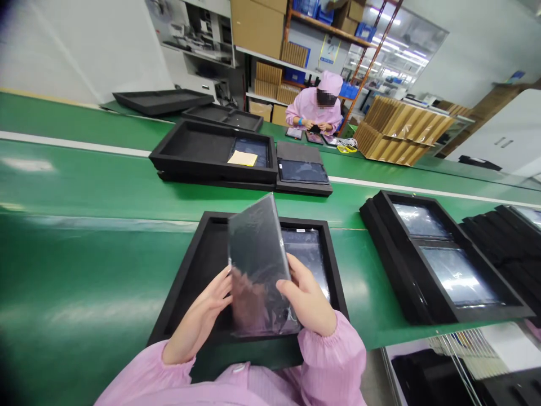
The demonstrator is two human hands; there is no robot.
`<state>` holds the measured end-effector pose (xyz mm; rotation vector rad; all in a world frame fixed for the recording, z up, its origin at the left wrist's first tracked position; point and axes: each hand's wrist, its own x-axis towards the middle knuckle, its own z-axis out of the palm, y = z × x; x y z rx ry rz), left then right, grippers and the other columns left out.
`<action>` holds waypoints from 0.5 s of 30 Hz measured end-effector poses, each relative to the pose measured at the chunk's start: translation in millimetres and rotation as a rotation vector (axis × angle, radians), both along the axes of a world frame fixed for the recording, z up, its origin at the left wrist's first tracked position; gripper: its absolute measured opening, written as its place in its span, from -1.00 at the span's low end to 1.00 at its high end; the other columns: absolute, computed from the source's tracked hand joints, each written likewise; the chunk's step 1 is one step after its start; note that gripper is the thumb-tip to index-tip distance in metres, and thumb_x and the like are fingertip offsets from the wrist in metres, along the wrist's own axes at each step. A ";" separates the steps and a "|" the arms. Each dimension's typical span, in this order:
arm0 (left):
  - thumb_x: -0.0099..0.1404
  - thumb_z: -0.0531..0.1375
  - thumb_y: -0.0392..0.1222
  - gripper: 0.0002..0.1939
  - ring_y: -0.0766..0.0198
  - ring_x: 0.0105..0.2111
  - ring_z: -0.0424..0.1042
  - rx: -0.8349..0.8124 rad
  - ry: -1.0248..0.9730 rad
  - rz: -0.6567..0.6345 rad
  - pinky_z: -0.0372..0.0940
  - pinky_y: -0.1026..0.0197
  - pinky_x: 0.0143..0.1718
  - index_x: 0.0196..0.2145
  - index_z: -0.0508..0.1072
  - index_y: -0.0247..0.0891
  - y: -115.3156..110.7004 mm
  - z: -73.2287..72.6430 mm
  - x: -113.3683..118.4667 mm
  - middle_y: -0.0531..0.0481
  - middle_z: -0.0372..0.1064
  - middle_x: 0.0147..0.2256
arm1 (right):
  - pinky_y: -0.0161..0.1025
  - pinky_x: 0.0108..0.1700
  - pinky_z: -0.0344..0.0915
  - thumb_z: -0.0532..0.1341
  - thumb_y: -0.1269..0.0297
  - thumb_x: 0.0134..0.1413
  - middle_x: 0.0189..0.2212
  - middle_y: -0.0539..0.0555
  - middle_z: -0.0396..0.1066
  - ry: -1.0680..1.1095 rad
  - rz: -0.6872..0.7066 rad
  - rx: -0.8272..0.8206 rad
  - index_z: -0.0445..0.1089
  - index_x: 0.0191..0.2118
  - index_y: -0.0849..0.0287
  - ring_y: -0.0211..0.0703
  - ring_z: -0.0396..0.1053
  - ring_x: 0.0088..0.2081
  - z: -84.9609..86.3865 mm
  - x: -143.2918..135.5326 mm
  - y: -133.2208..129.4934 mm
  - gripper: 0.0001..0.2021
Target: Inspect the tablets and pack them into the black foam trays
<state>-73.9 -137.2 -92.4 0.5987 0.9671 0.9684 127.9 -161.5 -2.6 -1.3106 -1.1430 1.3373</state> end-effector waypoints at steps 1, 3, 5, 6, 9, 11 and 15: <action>-0.02 0.24 -0.17 -0.31 -0.09 0.27 0.25 0.045 0.002 0.006 0.23 -0.02 0.18 0.15 0.43 -0.14 0.8 -4.6 -0.3 -0.15 0.43 0.16 | -0.09 0.07 0.39 0.22 0.29 0.00 -0.05 0.05 0.55 -0.083 0.014 0.028 0.41 0.11 0.07 0.00 0.49 -0.02 3.1 -4.7 -1.0 -0.52; 0.02 0.24 -0.07 -0.29 -0.11 0.35 0.11 0.090 -0.001 0.005 0.16 -0.12 0.27 0.18 0.40 -0.14 0.2 -9.8 -3.3 -0.19 0.33 0.25 | 0.01 0.10 0.39 0.20 0.30 0.06 -0.05 0.08 0.55 -0.261 0.020 0.051 0.33 0.24 0.05 0.05 0.51 -0.04 4.5 -20.2 -2.6 -0.44; 0.04 0.26 0.05 -0.32 -0.14 0.36 0.09 0.085 -0.020 0.000 0.19 -0.14 0.27 0.15 0.45 -0.12 -3.4 -8.4 -10.0 -0.18 0.32 0.27 | 0.06 0.06 0.43 0.20 0.26 0.12 0.00 0.15 0.54 -0.383 0.028 0.090 0.24 0.33 0.05 0.10 0.52 -0.04 0.9 -39.3 -4.6 -0.38; 0.04 0.28 0.11 -0.34 -0.16 0.35 0.12 0.065 -0.027 0.012 0.23 -0.13 0.25 0.11 0.49 -0.10 -5.8 -5.4 -14.7 -0.15 0.34 0.25 | 0.05 0.06 0.44 0.22 0.24 0.13 0.06 0.18 0.50 -0.410 0.069 0.139 0.23 0.34 0.05 0.13 0.50 0.01 -1.7 -47.9 -6.1 -0.37; 0.03 0.30 0.27 -0.38 -0.15 0.27 0.28 -0.042 0.024 0.122 0.34 -0.05 0.18 0.02 0.54 -0.02 -10.7 8.1 -32.6 -0.03 0.47 0.15 | -0.06 0.07 0.45 0.28 0.19 0.13 0.11 0.13 0.49 -0.361 0.314 0.302 0.38 0.25 -0.02 0.10 0.47 0.10 -9.5 -60.0 -13.3 -0.46; 0.00 0.33 0.26 -0.40 -0.12 0.22 0.35 -0.151 0.161 0.191 0.37 0.00 0.15 -0.02 0.55 -0.01 -8.2 17.5 -44.8 0.03 0.54 0.06 | -0.09 0.07 0.46 0.29 0.18 0.13 0.01 0.11 0.57 -0.309 0.401 0.315 0.46 0.17 -0.03 0.04 0.54 0.01 -13.4 -52.6 -19.4 -0.54; -0.01 0.37 0.07 -0.48 -0.03 0.29 0.26 -0.228 0.434 0.187 0.17 0.08 0.30 -0.06 0.53 -0.06 7.4 24.9 -57.9 0.06 0.50 0.11 | -0.04 0.02 0.50 0.26 0.20 0.16 -0.09 0.12 0.62 -0.263 0.115 0.208 0.51 0.10 0.04 -0.01 0.59 -0.10 -20.1 -5.7 -26.8 -0.62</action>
